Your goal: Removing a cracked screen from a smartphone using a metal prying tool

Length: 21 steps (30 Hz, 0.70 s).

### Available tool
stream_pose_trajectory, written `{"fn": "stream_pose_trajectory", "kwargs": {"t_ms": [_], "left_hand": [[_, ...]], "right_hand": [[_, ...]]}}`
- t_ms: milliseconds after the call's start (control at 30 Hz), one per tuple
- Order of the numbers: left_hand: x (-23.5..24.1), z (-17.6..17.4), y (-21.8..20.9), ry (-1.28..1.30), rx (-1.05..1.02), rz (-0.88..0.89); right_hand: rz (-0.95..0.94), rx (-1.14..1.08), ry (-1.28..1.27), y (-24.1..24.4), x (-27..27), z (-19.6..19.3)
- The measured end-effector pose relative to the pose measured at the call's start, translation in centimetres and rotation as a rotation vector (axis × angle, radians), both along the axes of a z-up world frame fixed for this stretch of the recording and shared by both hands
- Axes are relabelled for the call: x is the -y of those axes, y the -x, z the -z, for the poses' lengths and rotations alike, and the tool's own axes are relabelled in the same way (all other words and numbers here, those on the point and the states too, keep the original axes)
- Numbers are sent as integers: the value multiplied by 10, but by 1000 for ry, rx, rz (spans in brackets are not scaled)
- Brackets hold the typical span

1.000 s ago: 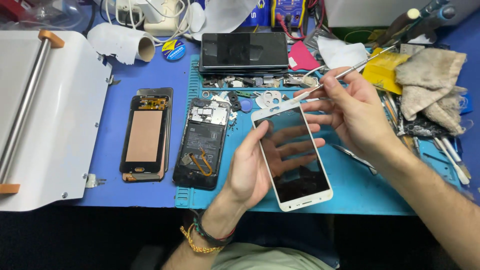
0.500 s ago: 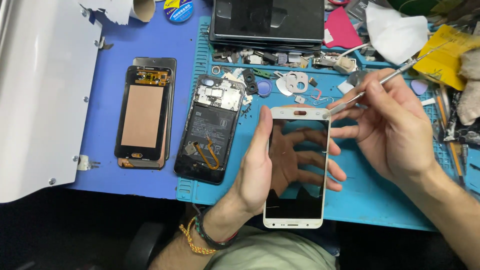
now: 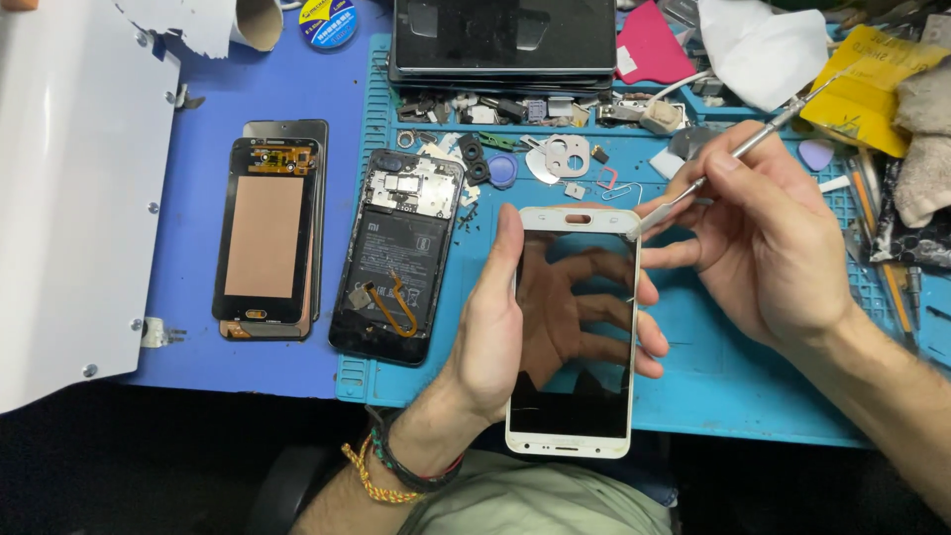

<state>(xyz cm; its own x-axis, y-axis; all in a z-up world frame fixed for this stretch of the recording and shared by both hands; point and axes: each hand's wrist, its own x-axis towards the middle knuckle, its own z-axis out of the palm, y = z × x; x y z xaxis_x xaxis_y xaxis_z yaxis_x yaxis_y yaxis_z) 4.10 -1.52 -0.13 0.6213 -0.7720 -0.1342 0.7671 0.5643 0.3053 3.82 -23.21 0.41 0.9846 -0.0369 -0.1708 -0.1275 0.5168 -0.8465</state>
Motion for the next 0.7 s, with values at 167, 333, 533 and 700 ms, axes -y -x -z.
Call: {"fn": "stream_pose_trajectory", "kwargs": {"t_ms": [167,333,533,700], "left_hand": [[0,-5,0,-12,-8,-13],[0,-5,1,-16,-19,-21],[-1,4,1,18,-36,4],[0,2,1,-1,-53,-54]], "right_hand": [[15,-11,54,0,-2,-2],[-2,-10,34,-1,0,0],[-27,7,31,-2,-1,0],[-7,3,45,-1,-3,0]]}}
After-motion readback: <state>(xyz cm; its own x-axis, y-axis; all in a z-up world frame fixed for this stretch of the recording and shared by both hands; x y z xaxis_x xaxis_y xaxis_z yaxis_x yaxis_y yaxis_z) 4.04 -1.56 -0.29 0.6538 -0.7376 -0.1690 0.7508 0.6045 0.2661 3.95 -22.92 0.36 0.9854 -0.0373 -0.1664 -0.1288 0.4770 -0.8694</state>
